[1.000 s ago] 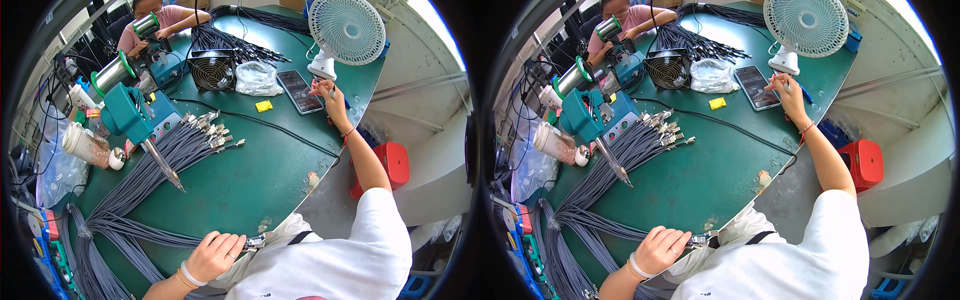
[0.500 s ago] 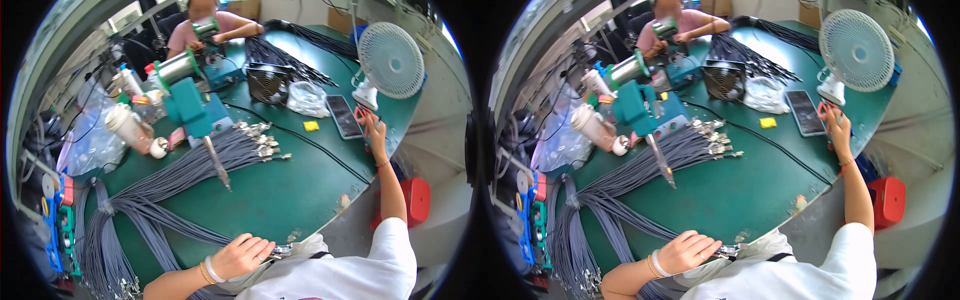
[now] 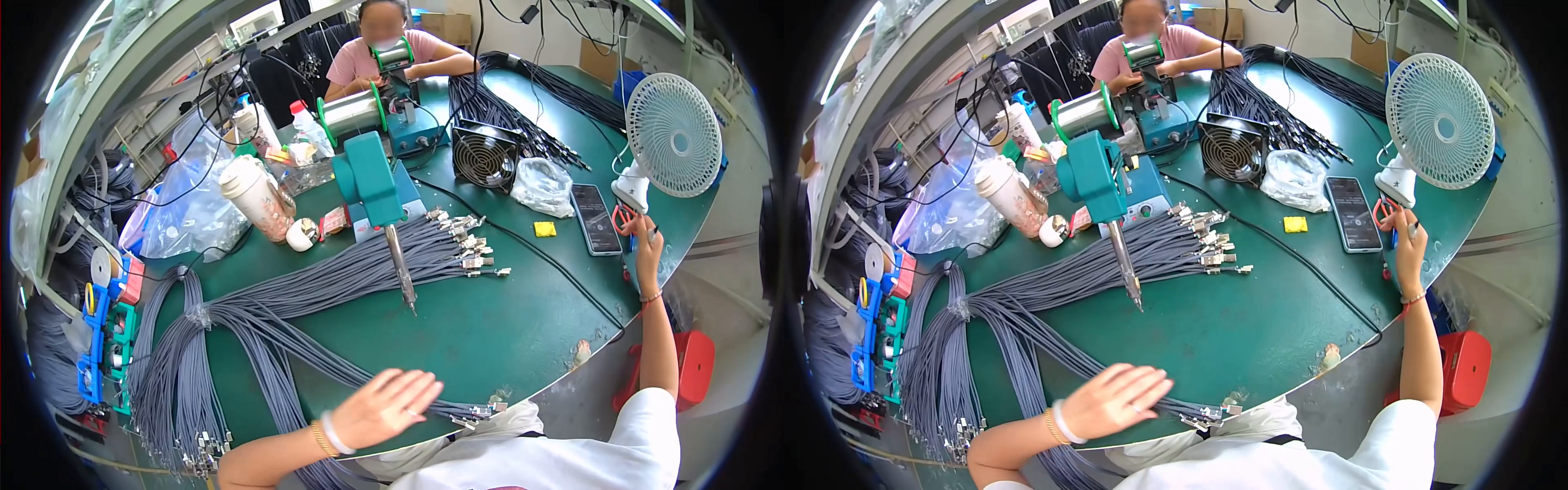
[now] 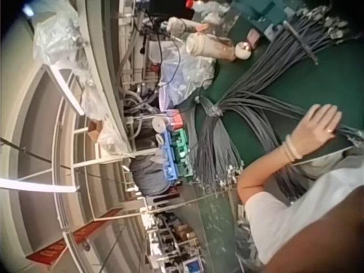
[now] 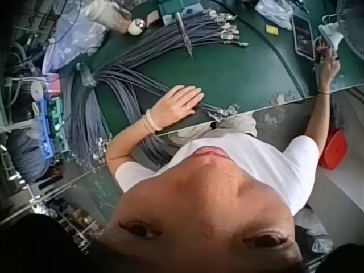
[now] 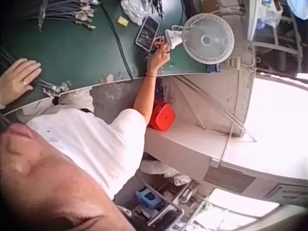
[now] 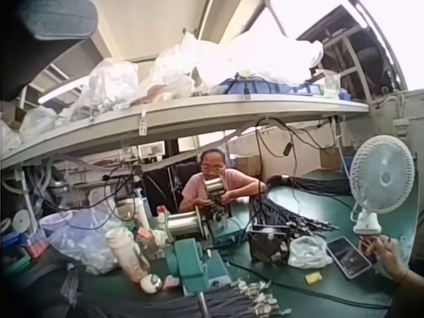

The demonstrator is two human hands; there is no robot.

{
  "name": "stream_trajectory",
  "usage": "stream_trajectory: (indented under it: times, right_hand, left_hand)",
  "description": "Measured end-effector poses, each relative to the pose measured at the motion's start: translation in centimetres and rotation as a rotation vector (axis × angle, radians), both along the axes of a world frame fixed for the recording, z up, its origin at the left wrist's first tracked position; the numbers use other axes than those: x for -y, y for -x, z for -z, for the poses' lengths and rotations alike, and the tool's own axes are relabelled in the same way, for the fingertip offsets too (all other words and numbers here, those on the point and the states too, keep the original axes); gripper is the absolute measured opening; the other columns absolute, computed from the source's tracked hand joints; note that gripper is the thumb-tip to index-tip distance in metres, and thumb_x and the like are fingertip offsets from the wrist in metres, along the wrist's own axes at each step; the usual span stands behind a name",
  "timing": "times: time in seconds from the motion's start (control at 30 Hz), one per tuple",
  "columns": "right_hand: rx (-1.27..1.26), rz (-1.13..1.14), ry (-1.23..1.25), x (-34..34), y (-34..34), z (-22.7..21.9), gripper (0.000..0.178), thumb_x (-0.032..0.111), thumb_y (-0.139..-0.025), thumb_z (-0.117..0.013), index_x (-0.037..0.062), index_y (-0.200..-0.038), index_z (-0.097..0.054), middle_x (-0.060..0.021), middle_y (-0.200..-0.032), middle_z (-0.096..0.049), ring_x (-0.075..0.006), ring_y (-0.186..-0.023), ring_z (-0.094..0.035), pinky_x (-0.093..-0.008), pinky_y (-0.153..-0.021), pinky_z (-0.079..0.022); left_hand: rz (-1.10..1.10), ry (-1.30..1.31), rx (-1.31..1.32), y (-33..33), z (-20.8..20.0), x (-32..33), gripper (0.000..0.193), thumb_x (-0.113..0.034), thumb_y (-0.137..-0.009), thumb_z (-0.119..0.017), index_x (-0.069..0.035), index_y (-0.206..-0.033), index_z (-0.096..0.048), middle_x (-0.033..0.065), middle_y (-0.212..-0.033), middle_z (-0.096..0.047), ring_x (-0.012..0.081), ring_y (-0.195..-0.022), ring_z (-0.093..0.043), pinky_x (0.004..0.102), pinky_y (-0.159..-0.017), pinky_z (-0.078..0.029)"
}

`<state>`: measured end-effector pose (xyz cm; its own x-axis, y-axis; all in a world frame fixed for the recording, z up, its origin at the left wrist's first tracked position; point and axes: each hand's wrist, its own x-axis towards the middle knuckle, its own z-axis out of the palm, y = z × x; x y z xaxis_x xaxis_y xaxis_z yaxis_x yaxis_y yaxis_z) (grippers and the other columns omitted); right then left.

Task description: Assembling electronic cables by attaching connectors and processing them at a mechanical assembly station.

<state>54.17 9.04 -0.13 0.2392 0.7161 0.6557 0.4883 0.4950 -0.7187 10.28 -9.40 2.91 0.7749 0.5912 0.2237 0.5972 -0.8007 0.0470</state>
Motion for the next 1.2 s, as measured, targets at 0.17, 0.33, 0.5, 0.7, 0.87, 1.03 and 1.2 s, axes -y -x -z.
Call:
stream_trajectory:
  times: [0.17, 0.33, 0.5, 0.7, 0.87, 1.03, 1.2]
  right_hand:
    - [0.043, -0.156, 0.065, 3.0, 2.9, -2.6, 0.035, 0.021, -0.093, -0.038, -0.003, -0.075, -0.055, -0.008, -0.075, -0.059, -0.0131, -0.074, -0.053, -0.025, -0.073, -0.04]
    - [0.104, -0.275, 0.067, 3.1, 8.1, -4.3, 0.035, 0.025, -0.093, -0.04, -0.0033, -0.078, -0.054, -0.0073, -0.077, -0.059, -0.0128, -0.074, -0.054, -0.0247, -0.07, -0.041]
    - [0.433, -0.541, 0.037, 5.7, 13.5, -4.9, 0.03, 0.021, -0.09, -0.043, -0.0026, -0.077, -0.056, -0.0125, -0.078, -0.059, -0.0201, -0.072, -0.057, -0.0298, -0.064, -0.044]
    - [0.723, -1.067, -0.054, 10.5, 18.0, -2.6, 0.014, 0.015, -0.083, -0.055, 0.0039, -0.091, -0.06, -0.009, -0.097, -0.059, -0.0219, -0.084, -0.058, -0.0325, -0.072, -0.048]
    - [0.961, -1.288, -0.168, 12.7, 22.6, -0.4, 0.033, 0.024, -0.081, -0.055, 0.0062, -0.109, -0.055, -0.0077, -0.119, -0.051, -0.0216, -0.108, -0.05, -0.0338, -0.092, -0.039]
    - [1.113, -1.031, -0.13, 8.6, 22.8, 0.4, 0.039, 0.024, -0.078, -0.057, 0.0054, -0.112, -0.054, -0.0079, -0.119, -0.051, -0.0223, -0.109, -0.049, -0.0342, -0.09, -0.041]
    - [1.064, -0.941, -0.121, 2.6, 22.3, 0.2, 0.032, 0.018, -0.081, -0.054, 0.0005, -0.108, -0.054, -0.0091, -0.115, -0.053, -0.0221, -0.105, -0.052, -0.031, -0.087, -0.043]
  left_hand:
    - [-0.306, 0.109, -0.251, 6.3, -1.2, -0.7, 0.066, -0.023, -0.068, -0.065, -0.009, -0.127, -0.039, 0.0099, -0.131, -0.039, 0.0237, -0.119, -0.039, 0.0415, -0.097, -0.032]
    - [-0.544, 0.16, -0.304, 9.1, -0.2, -2.2, 0.076, -0.034, -0.073, -0.061, -0.014, -0.136, -0.023, 0.0113, -0.142, -0.015, 0.0295, -0.13, -0.018, 0.0482, -0.103, -0.017]
    - [-0.519, 0.181, -0.222, 9.7, 0.4, -4.3, 0.074, -0.033, -0.076, -0.059, -0.011, -0.136, -0.022, 0.0142, -0.143, -0.011, 0.0319, -0.131, -0.012, 0.05, -0.104, -0.013]
    - [-0.549, 0.148, -0.108, 11.2, 3.4, -5.0, 0.061, -0.031, -0.077, -0.058, -0.014, -0.13, -0.032, 0.0137, -0.143, -0.012, 0.0317, -0.131, -0.014, 0.0497, -0.104, -0.014]
    - [-0.452, 0.007, 0.016, 12.7, 4.8, -7.5, 0.03, -0.014, -0.073, -0.063, -0.008, -0.096, -0.046, 0.0162, -0.139, -0.02, 0.0355, -0.129, -0.017, 0.0504, -0.103, -0.017]
    - [-0.413, -0.001, -0.015, 11.7, 2.9, -8.9, 0.029, -0.012, -0.071, -0.066, -0.006, -0.091, -0.046, 0.0167, -0.137, -0.024, 0.0353, -0.129, -0.019, 0.0519, -0.102, -0.018]
    - [-0.466, 0.03, -0.012, 10.7, 0.5, -11.0, 0.022, -0.015, -0.067, -0.069, -0.004, -0.075, -0.052, 0.0141, -0.136, -0.028, 0.0298, -0.129, -0.02, 0.0508, -0.103, -0.016]
